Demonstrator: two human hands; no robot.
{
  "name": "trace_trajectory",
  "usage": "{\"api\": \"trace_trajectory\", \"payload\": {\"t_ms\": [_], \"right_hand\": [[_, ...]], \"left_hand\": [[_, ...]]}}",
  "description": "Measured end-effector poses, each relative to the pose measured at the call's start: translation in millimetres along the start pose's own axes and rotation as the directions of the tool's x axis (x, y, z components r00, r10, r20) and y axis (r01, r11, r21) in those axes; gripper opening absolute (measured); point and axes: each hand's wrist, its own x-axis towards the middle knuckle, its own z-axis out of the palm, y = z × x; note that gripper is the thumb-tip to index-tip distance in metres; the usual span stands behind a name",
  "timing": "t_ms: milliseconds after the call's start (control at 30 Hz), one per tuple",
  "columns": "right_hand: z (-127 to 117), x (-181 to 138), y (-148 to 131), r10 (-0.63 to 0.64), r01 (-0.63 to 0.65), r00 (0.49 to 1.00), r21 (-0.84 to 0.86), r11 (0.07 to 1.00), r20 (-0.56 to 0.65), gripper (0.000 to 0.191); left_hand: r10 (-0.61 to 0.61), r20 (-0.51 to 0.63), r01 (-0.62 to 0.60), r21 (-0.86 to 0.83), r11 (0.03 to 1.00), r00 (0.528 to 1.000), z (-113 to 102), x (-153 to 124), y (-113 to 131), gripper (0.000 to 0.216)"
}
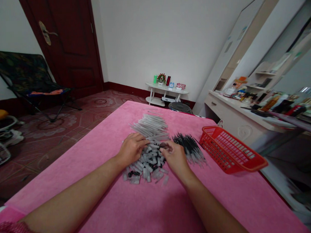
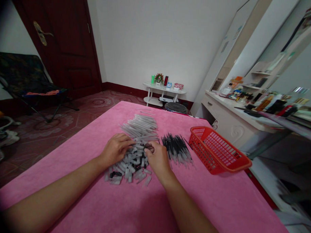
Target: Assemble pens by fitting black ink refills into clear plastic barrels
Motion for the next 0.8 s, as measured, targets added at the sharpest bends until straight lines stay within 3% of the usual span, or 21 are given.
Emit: {"api": "trace_trajectory", "payload": {"t_ms": [133, 300, 467, 600, 733, 800], "right_hand": [[-0.9, -1.9, -2.9, 0.055, -0.055, 0.998, 0.003, 0.998, 0.008, 0.013], [-7.8, -3.7, -4.6, 0.025, -0.024, 1.000, -0.229, 0.973, 0.004, 0.041], [-8.8, -3.3, -5.9, -0.058, 0.062, 0.998, -0.283, 0.957, 0.024, 0.021], [-10.1, -3.7, -8.7, -0.023, 0.045, 0.998, -0.377, 0.925, 0.063, 0.040], [-12.7, -3.3, -10.9, -0.056, 0.068, 0.998, -0.384, 0.921, 0.042, 0.025], [-13.5, -3.4, -11.6, -0.060, 0.078, 0.997, -0.406, 0.910, 0.056, 0.029]], "left_hand": [[0.036, -0.027, -0.036, 0.004, 0.999, 0.999, -1.1, 0.6, 2.9, 0.026], [0.040, -0.041, -0.040, -0.009, 0.999, 0.998, -2.0, 1.0, 5.3, 0.027], [0.011, -0.043, -0.012, -0.018, 1.000, 0.999, -1.4, 1.1, 3.8, 0.026], [0.026, -0.041, -0.027, -0.031, 0.999, 0.999, 0.1, 1.1, 2.3, 0.028], [0.020, -0.046, -0.022, -0.048, 0.999, 0.999, 0.4, 1.3, 2.8, 0.028], [0.020, -0.043, -0.022, -0.054, 0.998, 0.999, -0.1, 1.3, 3.5, 0.028]]}}
